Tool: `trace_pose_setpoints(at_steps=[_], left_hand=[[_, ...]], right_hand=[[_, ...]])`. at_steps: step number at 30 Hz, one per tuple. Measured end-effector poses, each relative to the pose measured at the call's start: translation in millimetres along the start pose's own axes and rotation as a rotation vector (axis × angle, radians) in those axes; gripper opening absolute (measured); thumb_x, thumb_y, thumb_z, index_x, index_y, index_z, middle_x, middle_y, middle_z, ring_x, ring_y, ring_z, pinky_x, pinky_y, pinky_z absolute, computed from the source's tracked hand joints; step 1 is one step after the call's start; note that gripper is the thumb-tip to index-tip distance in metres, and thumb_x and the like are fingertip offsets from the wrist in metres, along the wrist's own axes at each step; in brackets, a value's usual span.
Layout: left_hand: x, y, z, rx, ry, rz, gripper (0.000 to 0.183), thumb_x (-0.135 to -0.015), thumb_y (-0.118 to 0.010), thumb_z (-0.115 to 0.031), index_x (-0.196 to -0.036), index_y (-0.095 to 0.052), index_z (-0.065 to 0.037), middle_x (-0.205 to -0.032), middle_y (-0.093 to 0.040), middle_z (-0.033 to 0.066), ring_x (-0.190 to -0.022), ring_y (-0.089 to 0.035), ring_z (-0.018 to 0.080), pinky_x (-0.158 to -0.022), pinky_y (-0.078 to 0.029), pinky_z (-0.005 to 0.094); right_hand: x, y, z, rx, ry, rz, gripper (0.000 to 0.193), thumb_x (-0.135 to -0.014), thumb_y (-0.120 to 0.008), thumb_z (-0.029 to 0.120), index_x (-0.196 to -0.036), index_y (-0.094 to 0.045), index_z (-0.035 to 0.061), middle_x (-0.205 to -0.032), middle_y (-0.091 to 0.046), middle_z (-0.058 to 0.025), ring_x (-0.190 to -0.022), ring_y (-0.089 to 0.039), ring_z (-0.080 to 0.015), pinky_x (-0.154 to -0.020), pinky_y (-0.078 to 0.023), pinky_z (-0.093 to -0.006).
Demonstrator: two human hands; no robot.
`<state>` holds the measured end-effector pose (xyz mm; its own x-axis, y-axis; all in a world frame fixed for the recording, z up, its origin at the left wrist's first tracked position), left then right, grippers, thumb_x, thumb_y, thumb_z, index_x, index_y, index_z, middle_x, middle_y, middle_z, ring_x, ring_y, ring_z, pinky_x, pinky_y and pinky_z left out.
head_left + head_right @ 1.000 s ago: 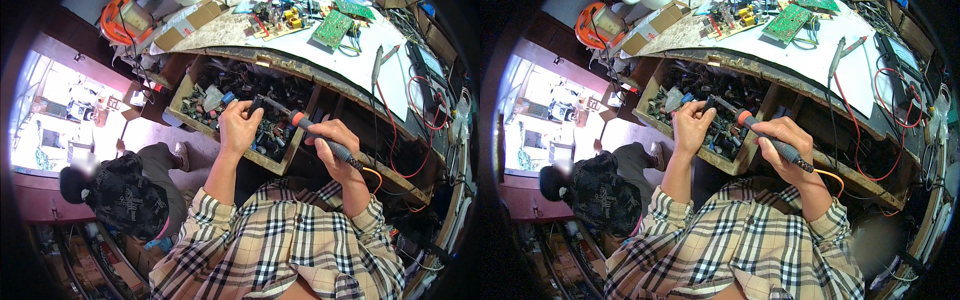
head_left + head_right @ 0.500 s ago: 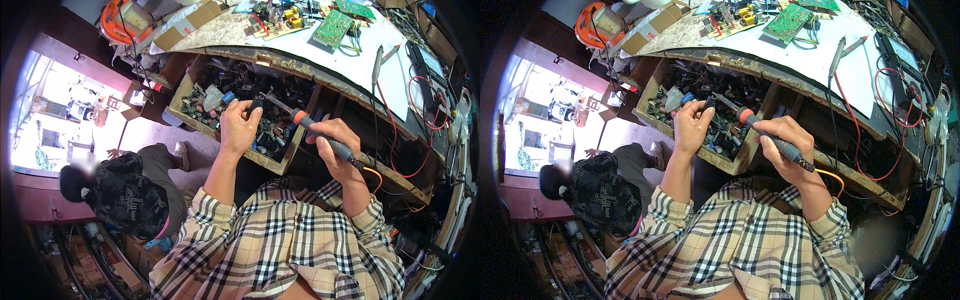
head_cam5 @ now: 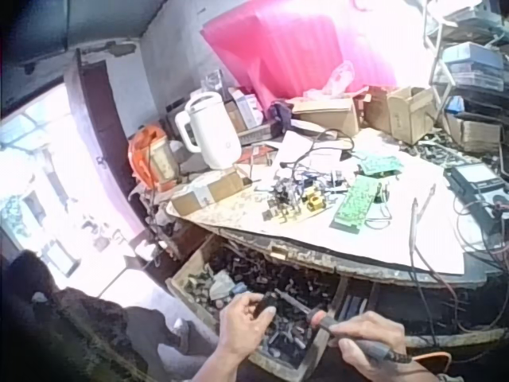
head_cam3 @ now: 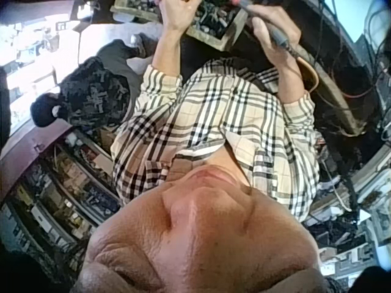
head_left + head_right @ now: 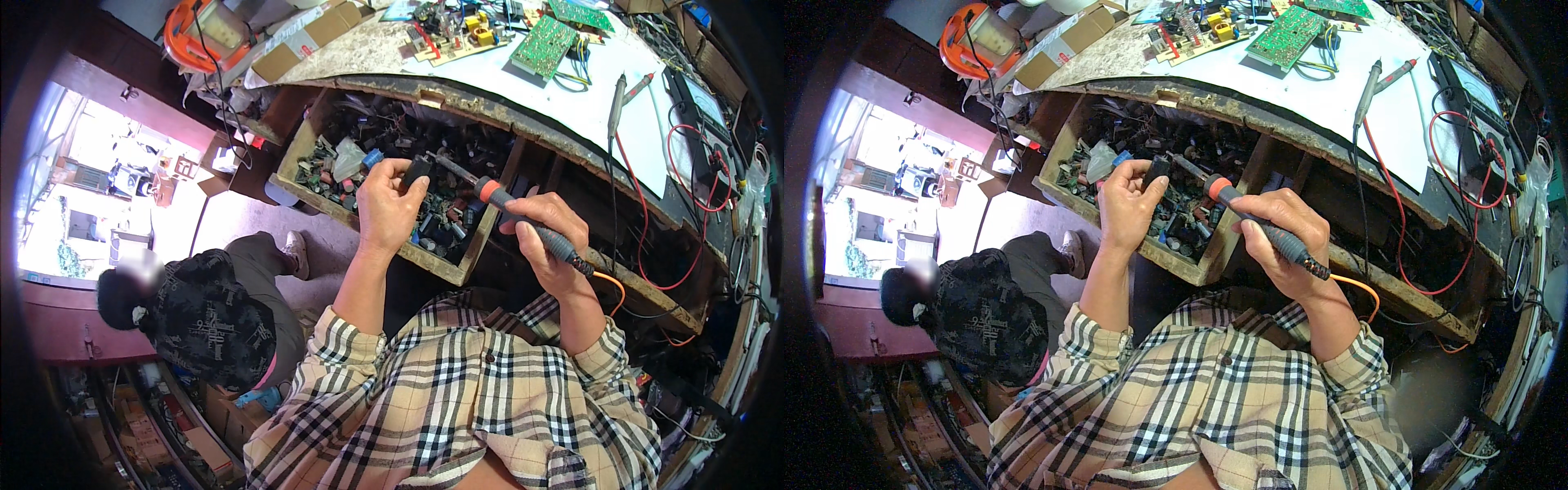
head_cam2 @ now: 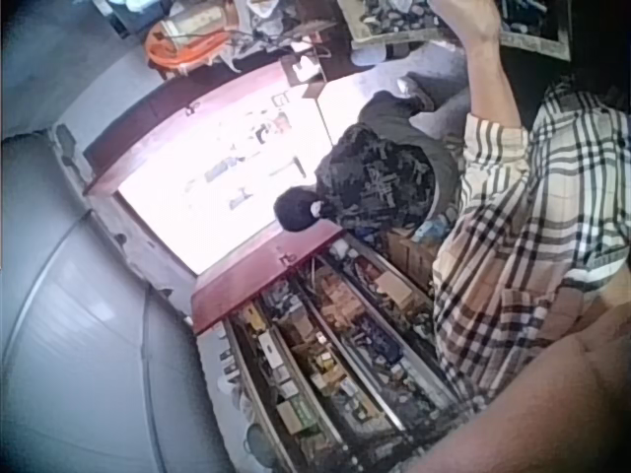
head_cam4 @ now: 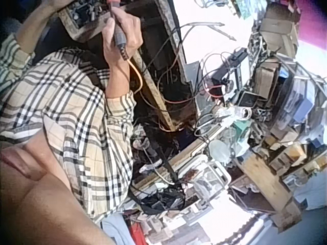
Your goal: The person uses a soldering iron to apply heat to small electronic components picked from a drawer. They repeatedly pick up different components, apply the soldering iron, and return them to the drawer. The workspace is cluttered with circuit boards and tools.
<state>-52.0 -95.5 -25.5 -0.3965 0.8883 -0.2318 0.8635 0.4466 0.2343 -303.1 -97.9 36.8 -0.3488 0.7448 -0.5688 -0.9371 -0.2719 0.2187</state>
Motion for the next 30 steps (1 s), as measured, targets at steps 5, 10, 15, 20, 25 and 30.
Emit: trace_pose_setpoints(at_steps=[5,10,15,20,25,30], left_hand=[[0.6,0.8,-3.8,-0.030,0.018,-0.010,0.025,-0.081,-0.075,-0.001,-0.098,-0.059,0.001,-0.073,-0.065,0.0045,-0.062,-0.061,0.0079,-0.057,-0.048,0.0235],[-0.1,2.7,-4.9,-0.110,0.021,-0.036,0.029,-0.077,-0.077,0.000,-0.095,-0.055,0.000,-0.070,-0.064,0.0054,-0.060,-0.062,0.0093,-0.057,-0.048,0.0249],[-0.8,2.8,-2.1,-0.151,0.030,-0.032,0.031,-0.075,-0.079,-0.001,-0.093,-0.053,-0.001,-0.068,-0.063,0.0060,-0.059,-0.062,0.0106,-0.057,-0.048,0.0264],[-0.4,2.7,-2.5,-0.197,0.047,-0.030,0.032,-0.074,-0.080,-0.002,-0.093,-0.053,-0.002,-0.068,-0.063,0.0064,-0.058,-0.062,0.0114,-0.057,-0.048,0.0270],[-0.8,2.7,-4.4,-0.211,0.019,-0.032,0.033,-0.075,-0.081,-0.003,-0.093,-0.053,-0.002,-0.068,-0.063,0.0066,-0.058,-0.062,0.0119,-0.057,-0.049,0.0275],[-0.5,2.5,-5.2,-0.196,0.021,-0.030,0.032,-0.076,-0.080,-0.003,-0.093,-0.053,-0.001,-0.068,-0.064,0.0069,-0.059,-0.062,0.0118,-0.058,-0.049,0.0275]], right_hand=[[-1.2,-0.2,1.7,0.009,0.021,0.032,0.022,-0.084,-0.067,0.001,-0.105,-0.072,0.0021,-0.090,-0.070,-0.0115,-0.077,-0.070,-0.0180,-0.069,-0.054,-0.0301],[-0.1,-1.4,0.3,-0.013,0.010,0.031,0.022,-0.083,-0.067,0.002,-0.104,-0.072,0.0025,-0.088,-0.070,-0.0111,-0.077,-0.068,-0.0180,-0.069,-0.053,-0.0303],[1.4,-2.4,-1.7,-0.031,-0.024,0.031,0.023,-0.083,-0.066,0.003,-0.105,-0.072,0.0027,-0.087,-0.070,-0.0108,-0.077,-0.068,-0.0183,-0.070,-0.053,-0.0308],[0.2,-0.9,1.2,-0.012,0.004,0.020,0.023,-0.083,-0.066,0.003,-0.105,-0.072,0.0028,-0.089,-0.070,-0.0112,-0.077,-0.069,-0.0185,-0.071,-0.053,-0.0310],[0.9,0.5,-0.5,-0.009,-0.003,-0.005,0.022,-0.084,-0.067,0.003,-0.105,-0.072,0.0028,-0.090,-0.070,-0.0112,-0.077,-0.069,-0.0189,-0.071,-0.054,-0.0310],[-0.3,-0.2,0.4,-0.005,-0.004,0.005,0.022,-0.084,-0.066,0.003,-0.105,-0.072,0.0025,-0.090,-0.070,-0.0113,-0.077,-0.069,-0.0188,-0.071,-0.054,-0.0308]])
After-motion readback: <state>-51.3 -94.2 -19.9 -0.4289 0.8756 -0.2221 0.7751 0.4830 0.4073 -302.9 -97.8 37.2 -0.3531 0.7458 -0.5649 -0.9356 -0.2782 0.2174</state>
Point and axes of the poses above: each hand's wrist, its own x-axis away from the middle knuckle, its own y-axis out of the back of the hand, z = x × y, the point moved 8 cm from there along -x, towards the middle knuckle
